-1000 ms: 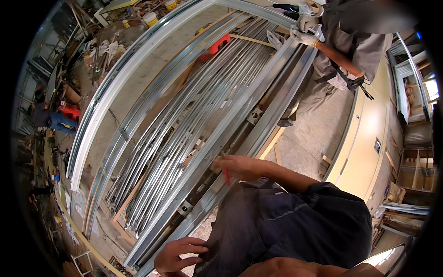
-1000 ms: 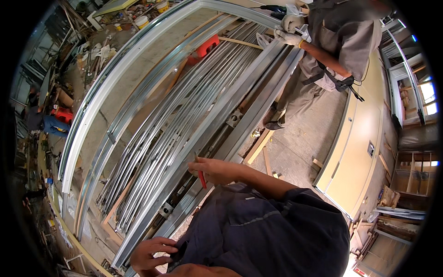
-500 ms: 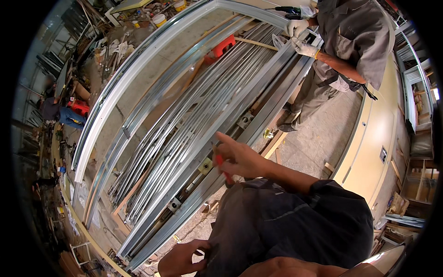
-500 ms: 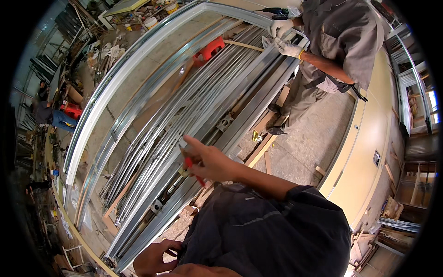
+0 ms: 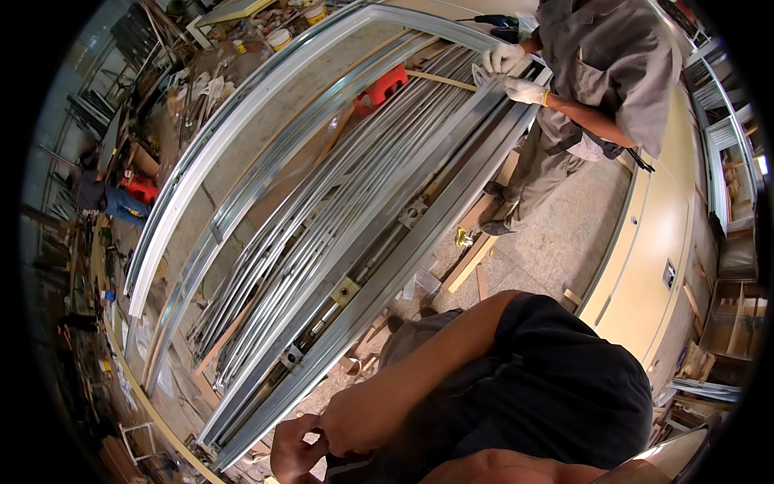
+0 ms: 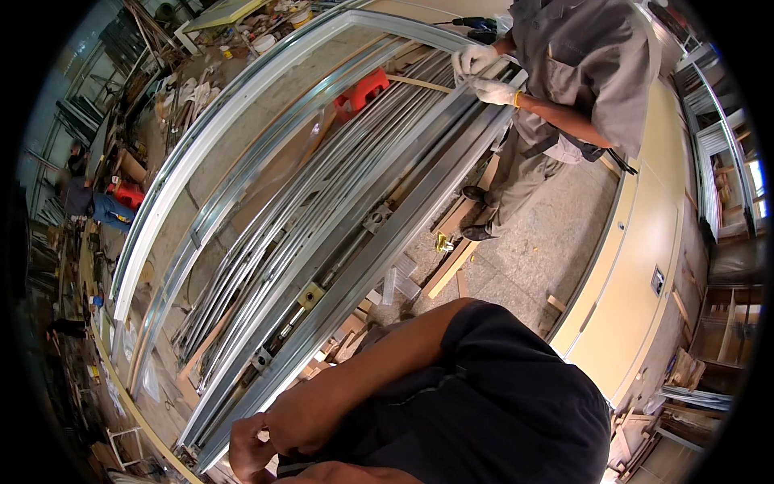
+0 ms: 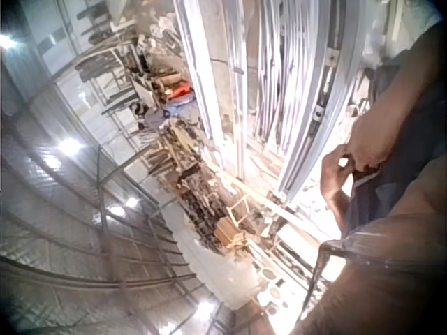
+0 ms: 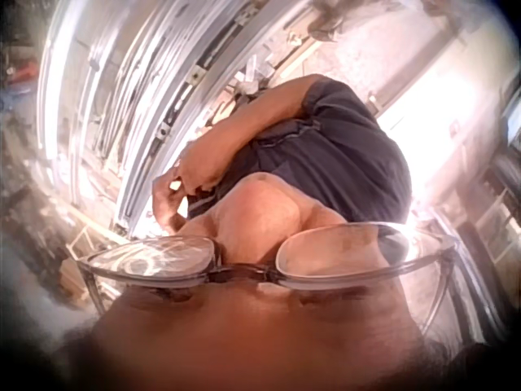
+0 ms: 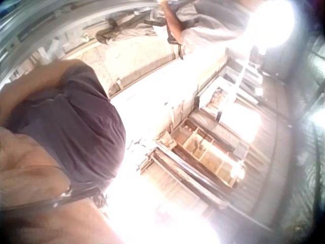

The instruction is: The person measures and marks metal profiles using a square ruler and red marker, then places a large wooden board onto a metal frame. They use a cordless drill to fasten the board to the frame, handling screws and drill bits during the process.

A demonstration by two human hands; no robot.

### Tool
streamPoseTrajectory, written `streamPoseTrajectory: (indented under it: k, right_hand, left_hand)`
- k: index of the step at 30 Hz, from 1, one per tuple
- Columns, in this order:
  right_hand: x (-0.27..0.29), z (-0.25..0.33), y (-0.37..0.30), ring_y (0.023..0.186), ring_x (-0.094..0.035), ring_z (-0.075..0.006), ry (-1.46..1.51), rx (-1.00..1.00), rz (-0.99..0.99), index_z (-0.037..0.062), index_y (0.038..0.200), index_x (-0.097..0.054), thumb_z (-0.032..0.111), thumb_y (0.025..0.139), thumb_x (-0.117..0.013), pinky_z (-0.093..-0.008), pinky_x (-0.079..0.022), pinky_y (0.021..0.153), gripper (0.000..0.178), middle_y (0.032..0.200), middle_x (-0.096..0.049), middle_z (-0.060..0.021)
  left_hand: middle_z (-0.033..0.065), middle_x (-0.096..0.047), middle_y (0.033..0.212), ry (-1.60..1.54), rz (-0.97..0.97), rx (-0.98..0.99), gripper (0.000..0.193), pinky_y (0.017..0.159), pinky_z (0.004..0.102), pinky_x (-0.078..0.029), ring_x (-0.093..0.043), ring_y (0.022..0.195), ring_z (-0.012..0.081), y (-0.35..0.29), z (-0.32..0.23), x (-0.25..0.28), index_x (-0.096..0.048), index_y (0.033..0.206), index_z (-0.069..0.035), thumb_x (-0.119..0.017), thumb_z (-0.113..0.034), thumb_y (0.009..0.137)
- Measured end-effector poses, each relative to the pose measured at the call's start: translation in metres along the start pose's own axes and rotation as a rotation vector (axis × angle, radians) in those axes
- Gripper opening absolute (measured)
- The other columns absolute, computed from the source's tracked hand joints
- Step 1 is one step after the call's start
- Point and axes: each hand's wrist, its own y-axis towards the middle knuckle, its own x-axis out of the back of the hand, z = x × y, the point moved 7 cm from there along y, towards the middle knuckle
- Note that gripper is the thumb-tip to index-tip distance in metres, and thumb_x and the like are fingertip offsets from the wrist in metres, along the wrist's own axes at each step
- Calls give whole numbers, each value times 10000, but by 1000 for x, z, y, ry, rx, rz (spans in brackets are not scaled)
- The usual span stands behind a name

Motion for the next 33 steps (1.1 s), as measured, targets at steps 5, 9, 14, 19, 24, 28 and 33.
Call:
streamPoseTrajectory:
  k: [5,9,14,19,24,28,33]
  right_hand:
    - [8,2,0,775,-654,-379,107,-8,-75,46,824,-672,219,816,-634,-485,-518,680,178,756,-666,-164]
    - [2,-13,0,756,-663,-378,161,-100,146,73,809,-679,192,834,-603,-480,-526,682,144,776,-675,-163]
    - [-24,-26,-3,917,-667,-319,227,-82,283,50,962,-673,159,870,-603,-451,-544,772,159,939,-665,-130]
    - [-73,-35,41,1027,-630,-288,424,60,458,54,1204,-638,160,897,-607,-420,-520,880,326,1014,-639,-112]
    - [-118,-35,79,1006,-608,-269,518,166,646,66,1179,-689,155,898,-622,-396,-525,880,302,1012,-650,-84]
    - [-188,-36,116,924,-563,-226,535,217,639,85,975,-687,139,838,-642,-359,-544,701,154,929,-593,-27]
    - [-270,-20,181,888,-546,-196,496,195,643,79,830,-658,127,804,-674,-315,-532,674,57,824,-569,-5]
  left_hand:
    - [133,-711,872,-88,34,-6,231,683,309,-527,-697,753,221,-6,23,-5,-692,947,0,-785,-24,737]
    - [120,-724,855,-126,70,14,227,693,327,-558,-735,763,256,-6,26,-10,-687,1005,-14,-758,-32,791]
    - [165,-711,889,-390,211,-44,208,704,365,-550,-726,819,264,-15,47,-44,-654,1065,2,-681,-129,905]
    - [230,-703,1044,-632,40,26,410,811,387,-566,-715,953,345,-76,82,-69,-627,1204,61,-689,-25,807]
    - [242,-646,1240,-656,-90,121,531,911,401,-539,-664,1119,348,-137,107,-93,-588,1306,52,-730,-35,801]
    - [233,-629,1276,-669,-233,100,573,940,413,-529,-650,1143,346,-202,131,-100,-566,1345,40,-758,-56,813]
    - [202,-650,1129,-702,-373,95,494,836,365,-543,-678,965,276,-305,175,-136,-612,1258,17,-706,-34,776]
